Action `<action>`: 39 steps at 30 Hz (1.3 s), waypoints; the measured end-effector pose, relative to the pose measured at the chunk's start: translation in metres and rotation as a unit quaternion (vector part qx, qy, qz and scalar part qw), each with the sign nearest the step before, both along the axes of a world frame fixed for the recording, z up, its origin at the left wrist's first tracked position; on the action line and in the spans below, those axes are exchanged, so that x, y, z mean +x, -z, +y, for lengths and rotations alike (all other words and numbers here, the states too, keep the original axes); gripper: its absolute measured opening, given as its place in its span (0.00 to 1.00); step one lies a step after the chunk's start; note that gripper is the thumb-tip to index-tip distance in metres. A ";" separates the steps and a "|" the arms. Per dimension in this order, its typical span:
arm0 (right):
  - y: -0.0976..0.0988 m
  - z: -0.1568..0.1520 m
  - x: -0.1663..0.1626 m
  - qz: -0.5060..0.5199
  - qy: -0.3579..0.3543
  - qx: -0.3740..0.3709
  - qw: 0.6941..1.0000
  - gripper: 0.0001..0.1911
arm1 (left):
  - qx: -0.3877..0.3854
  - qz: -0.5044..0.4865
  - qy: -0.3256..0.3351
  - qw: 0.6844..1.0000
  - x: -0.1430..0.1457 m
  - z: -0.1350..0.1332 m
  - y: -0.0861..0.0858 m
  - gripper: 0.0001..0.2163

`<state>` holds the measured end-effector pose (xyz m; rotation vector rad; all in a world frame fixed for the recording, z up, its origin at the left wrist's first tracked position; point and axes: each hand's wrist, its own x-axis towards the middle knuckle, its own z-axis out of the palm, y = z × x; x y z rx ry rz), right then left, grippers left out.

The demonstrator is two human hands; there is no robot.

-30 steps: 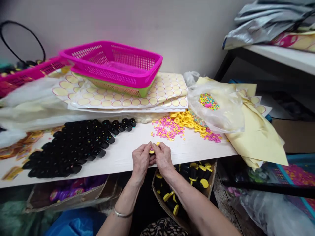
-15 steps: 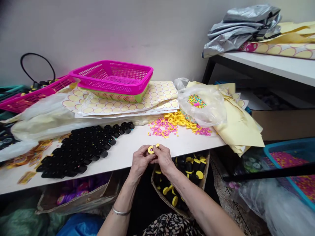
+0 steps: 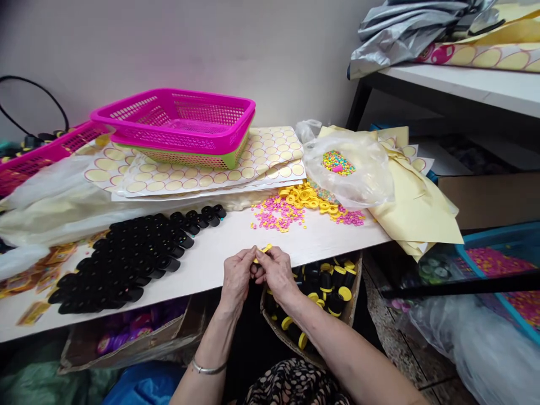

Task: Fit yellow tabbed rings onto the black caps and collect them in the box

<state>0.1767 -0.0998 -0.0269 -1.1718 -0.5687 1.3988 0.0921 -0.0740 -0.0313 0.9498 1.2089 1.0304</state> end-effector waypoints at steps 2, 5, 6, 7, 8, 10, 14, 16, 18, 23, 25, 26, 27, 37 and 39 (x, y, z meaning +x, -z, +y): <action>0.001 0.002 0.001 0.007 0.004 -0.001 1.000 0.16 | 0.006 0.012 -0.015 1.000 0.002 0.000 0.003 0.16; 0.001 0.006 0.003 0.022 0.005 -0.010 1.000 0.16 | 0.019 0.038 -0.037 0.998 0.005 0.002 0.008 0.15; 0.001 0.008 0.004 0.030 0.005 -0.017 0.999 0.16 | 0.024 0.045 -0.040 0.998 0.006 0.003 0.008 0.14; 0.000 0.009 0.005 0.038 0.001 -0.024 0.999 0.16 | 0.029 0.049 -0.041 0.998 0.006 0.004 0.008 0.14; -0.001 0.010 0.007 0.047 -0.004 -0.028 0.998 0.16 | 0.035 0.049 -0.040 0.997 0.006 0.005 0.007 0.14; -0.003 0.010 0.009 0.066 -0.018 -0.024 0.997 0.16 | 0.044 0.036 -0.027 0.998 0.003 0.005 0.004 0.15; -0.004 0.001 0.012 0.109 -0.006 0.008 0.994 0.15 | 0.059 -0.026 0.061 0.996 -0.007 -0.009 -0.003 0.16; -0.005 -0.010 0.011 0.126 0.026 0.027 0.991 0.13 | 0.097 -0.017 0.095 0.991 -0.010 -0.023 -0.005 0.20; -0.007 -0.025 0.010 0.130 0.047 0.048 0.989 0.12 | 0.152 0.031 0.088 0.984 -0.008 -0.038 -0.007 0.21; -0.018 -0.074 0.018 0.078 0.031 0.085 0.993 0.12 | 0.262 0.150 0.024 0.953 0.007 -0.073 -0.013 0.14; -0.022 -0.094 0.029 0.046 0.003 0.097 0.994 0.13 | 0.295 0.147 0.022 0.944 0.011 -0.086 -0.016 0.13; -0.024 -0.102 0.035 0.039 -0.008 0.099 0.994 0.14 | 0.309 0.135 0.034 0.941 0.011 -0.091 -0.018 0.13; -0.025 -0.110 0.041 0.041 -0.012 0.097 0.994 0.15 | 0.323 0.122 0.055 0.937 0.011 -0.097 -0.020 0.13; -0.026 -0.151 0.086 0.101 -0.212 0.042 0.971 0.27 | 0.457 0.130 0.252 0.843 0.011 -0.138 -0.048 0.14; -0.030 -0.155 0.092 0.067 -0.244 0.059 0.966 0.27 | 0.467 0.161 0.259 0.830 0.016 -0.144 -0.050 0.11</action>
